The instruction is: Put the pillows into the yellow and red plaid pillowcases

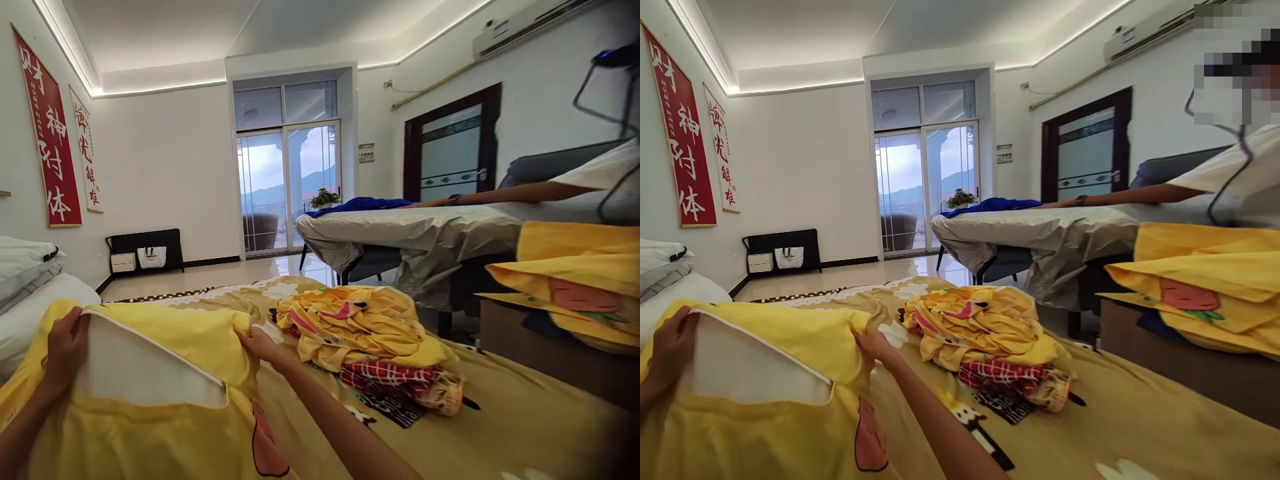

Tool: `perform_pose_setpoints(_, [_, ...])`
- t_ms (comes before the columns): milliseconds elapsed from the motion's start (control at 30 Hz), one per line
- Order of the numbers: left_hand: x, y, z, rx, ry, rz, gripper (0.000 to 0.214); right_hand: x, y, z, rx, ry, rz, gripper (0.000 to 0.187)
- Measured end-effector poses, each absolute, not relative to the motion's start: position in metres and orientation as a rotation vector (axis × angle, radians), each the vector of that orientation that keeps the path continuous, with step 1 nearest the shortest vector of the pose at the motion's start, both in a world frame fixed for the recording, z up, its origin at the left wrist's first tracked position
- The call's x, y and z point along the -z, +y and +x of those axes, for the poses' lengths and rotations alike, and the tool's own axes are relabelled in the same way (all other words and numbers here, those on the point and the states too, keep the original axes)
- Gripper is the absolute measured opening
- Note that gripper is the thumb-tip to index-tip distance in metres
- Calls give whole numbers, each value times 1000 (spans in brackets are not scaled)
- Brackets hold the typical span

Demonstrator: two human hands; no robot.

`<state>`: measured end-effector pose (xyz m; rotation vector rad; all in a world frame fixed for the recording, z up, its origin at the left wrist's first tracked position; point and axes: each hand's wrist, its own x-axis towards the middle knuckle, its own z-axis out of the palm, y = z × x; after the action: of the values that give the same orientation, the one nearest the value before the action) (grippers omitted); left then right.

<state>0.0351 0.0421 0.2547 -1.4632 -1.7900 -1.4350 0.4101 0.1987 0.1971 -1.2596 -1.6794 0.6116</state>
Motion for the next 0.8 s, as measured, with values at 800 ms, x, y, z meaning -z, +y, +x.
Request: perform_pose_setpoints(800, [-216, 79, 166, 356, -1385, -2342, 32, -258, 135, 292, 51, -2123, -1327, 25])
